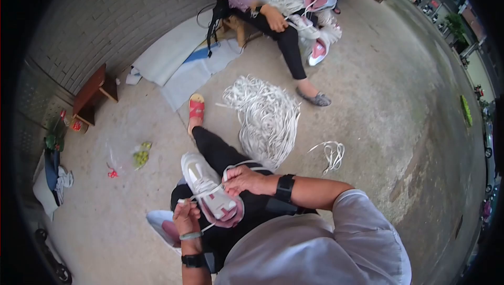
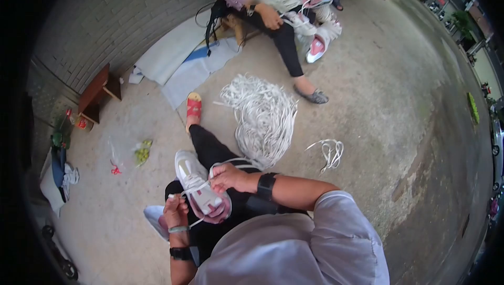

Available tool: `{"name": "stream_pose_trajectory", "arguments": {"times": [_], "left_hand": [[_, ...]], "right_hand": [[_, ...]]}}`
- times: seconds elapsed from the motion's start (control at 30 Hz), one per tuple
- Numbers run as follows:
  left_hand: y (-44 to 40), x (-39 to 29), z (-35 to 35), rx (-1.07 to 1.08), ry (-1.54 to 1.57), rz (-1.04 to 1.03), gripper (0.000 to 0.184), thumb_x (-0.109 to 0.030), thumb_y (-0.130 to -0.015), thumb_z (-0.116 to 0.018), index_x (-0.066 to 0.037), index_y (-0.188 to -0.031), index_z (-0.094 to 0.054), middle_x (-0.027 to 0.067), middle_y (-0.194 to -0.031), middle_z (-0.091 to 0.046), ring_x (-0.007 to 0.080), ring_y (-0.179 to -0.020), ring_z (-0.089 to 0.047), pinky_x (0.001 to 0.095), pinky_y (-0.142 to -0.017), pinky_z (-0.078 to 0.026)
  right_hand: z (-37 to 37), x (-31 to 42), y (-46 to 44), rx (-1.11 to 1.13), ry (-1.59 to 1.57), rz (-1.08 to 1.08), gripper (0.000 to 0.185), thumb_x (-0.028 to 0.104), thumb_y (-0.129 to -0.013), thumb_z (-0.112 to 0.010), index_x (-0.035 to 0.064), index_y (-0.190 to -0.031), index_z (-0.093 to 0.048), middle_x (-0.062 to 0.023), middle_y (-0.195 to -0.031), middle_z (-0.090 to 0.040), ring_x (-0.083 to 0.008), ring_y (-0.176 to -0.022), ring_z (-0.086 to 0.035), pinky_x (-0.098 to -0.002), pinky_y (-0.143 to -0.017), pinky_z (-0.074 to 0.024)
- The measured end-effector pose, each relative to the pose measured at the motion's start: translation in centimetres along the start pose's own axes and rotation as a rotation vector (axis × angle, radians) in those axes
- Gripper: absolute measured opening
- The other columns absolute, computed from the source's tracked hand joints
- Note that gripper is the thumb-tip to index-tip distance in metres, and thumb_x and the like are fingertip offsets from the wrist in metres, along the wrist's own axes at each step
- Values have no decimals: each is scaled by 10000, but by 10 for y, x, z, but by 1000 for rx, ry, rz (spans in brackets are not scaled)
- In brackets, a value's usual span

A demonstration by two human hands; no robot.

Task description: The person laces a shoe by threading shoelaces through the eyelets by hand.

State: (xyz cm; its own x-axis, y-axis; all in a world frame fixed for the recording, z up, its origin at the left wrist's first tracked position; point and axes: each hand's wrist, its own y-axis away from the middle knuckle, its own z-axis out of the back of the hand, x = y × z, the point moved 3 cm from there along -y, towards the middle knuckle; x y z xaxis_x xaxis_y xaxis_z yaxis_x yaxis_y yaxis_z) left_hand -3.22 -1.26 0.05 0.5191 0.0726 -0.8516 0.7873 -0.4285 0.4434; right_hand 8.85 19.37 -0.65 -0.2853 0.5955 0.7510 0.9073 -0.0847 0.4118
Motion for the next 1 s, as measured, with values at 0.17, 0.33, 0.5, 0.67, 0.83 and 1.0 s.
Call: {"name": "stream_pose_trajectory", "arguments": {"times": [0.17, 0.33, 0.5, 0.67, 0.83, 1.0], "left_hand": [[7, 0, -9, -15, -107, 119, 102, -88, -808, -585, -8, -870, -598, 59, -664, -600, 105, -476, -541, 193, -401, -414], [10, -2, -14, -45, -216, 26, 84, -95, -806, -586, -31, -752, -596, 39, -630, -589, 91, -471, -526, 197, -403, -390], [13, -6, -16, 0, -336, -14, 155, -146, -820, -588, -67, -686, -586, 1, -572, -567, 69, -447, -505, 177, -396, -374], [19, -8, -20, -26, -375, -37, 186, -177, -830, -583, -72, -676, -579, -13, -552, -546, 54, -439, -468, 172, -407, -354], [23, -11, -29, 8, -414, -86, 182, -157, -836, -575, -70, -677, -567, -25, -555, -528, 34, -441, -426, 165, -413, -322], [19, -11, -33, 2, -443, -110, 183, -165, -836, -578, -83, -673, -567, -37, -563, -521, 31, -460, -407, 169, -434, -305]], "right_hand": [[6, -10, -13, -43, 352, 185, 82, 116, -828, -542, 45, -823, -584, -13, -674, -595, -68, -568, -560, -214, -498, -452], [7, -6, -18, -136, 394, 342, 73, 88, -812, -554, 27, -795, -590, 10, -630, -555, -53, -540, -519, -210, -490, -434], [3, -1, -28, -196, 231, 321, 83, 94, -809, -585, 15, -816, -609, 5, -657, -568, -45, -590, -512, -189, -492, -429], [4, -1, -26, -223, 199, 308, 73, 90, -800, -600, 20, -812, -619, 15, -667, -568, -37, -592, -494, -182, -500, -419], [5, -12, -21, -201, 229, 477, 75, 71, -787, -614, -4, -792, -604, 11, -656, -563, -37, -594, -478, -186, -536, -407], [0, -7, -26, -216, 225, 435, 81, 65, -785, -611, -14, -772, -594, 7, -652, -560, -36, -593, -472, -191, -529, -400]]}}
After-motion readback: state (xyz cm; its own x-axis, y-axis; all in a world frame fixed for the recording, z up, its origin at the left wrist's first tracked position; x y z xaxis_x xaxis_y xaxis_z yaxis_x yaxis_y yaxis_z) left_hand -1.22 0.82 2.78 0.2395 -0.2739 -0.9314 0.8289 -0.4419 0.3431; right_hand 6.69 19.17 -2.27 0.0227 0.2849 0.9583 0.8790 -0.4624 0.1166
